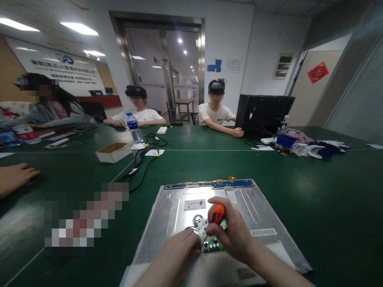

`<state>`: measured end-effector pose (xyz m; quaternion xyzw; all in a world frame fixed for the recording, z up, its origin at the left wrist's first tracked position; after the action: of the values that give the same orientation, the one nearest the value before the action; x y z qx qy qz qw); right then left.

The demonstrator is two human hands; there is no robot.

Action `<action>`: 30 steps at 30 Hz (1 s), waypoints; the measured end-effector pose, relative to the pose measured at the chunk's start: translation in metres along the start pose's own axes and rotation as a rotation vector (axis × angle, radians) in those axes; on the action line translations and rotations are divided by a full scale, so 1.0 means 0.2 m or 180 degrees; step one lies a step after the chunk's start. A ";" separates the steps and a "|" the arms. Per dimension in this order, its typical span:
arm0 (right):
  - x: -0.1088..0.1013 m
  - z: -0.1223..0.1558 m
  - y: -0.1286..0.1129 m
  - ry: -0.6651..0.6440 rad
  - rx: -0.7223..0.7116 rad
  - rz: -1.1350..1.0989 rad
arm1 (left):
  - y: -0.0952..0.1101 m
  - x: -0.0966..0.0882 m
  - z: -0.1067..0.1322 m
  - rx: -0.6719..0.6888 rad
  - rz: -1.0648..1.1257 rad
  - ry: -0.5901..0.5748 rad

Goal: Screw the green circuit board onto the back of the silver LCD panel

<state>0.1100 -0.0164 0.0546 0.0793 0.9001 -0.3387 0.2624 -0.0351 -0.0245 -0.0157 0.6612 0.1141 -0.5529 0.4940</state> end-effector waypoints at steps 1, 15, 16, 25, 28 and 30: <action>0.00 0.00 -0.01 -0.0024 -0.0024 -0.0006 | 0.00 0.00 0.00 0.0012 0.0011 0.0022; 0.01 0.00 -0.05 -0.0369 -0.0022 -0.0080 | 0.02 -0.01 0.00 0.0200 0.0200 -0.0023; 0.01 0.00 -0.05 -0.0387 -0.0034 -0.0075 | 0.02 -0.01 0.00 0.0212 0.0184 -0.0018; 0.02 0.01 -0.04 -0.0304 -0.0129 0.0050 | 0.00 0.01 0.00 0.0290 0.0216 0.0114; 0.03 0.02 -0.04 -0.0136 -0.0280 0.0065 | -0.02 0.02 0.00 0.0310 0.0289 0.0153; 0.03 0.02 -0.04 -0.0042 -0.0407 0.0088 | -0.02 0.03 -0.01 0.0293 0.0336 0.0146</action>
<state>0.1038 -0.0255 0.0542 0.0726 0.9170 -0.2773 0.2775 -0.0354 -0.0233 -0.0225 0.7008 0.0649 -0.5154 0.4888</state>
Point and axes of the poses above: each hand's wrist, its own z-axis away from the middle knuckle, its own x-axis out of the palm, y = z × x, the point moved 6 cm from there along -z, towards the middle knuckle, and after that the axes turned 8 degrees about -y, right-handed, at the moved point
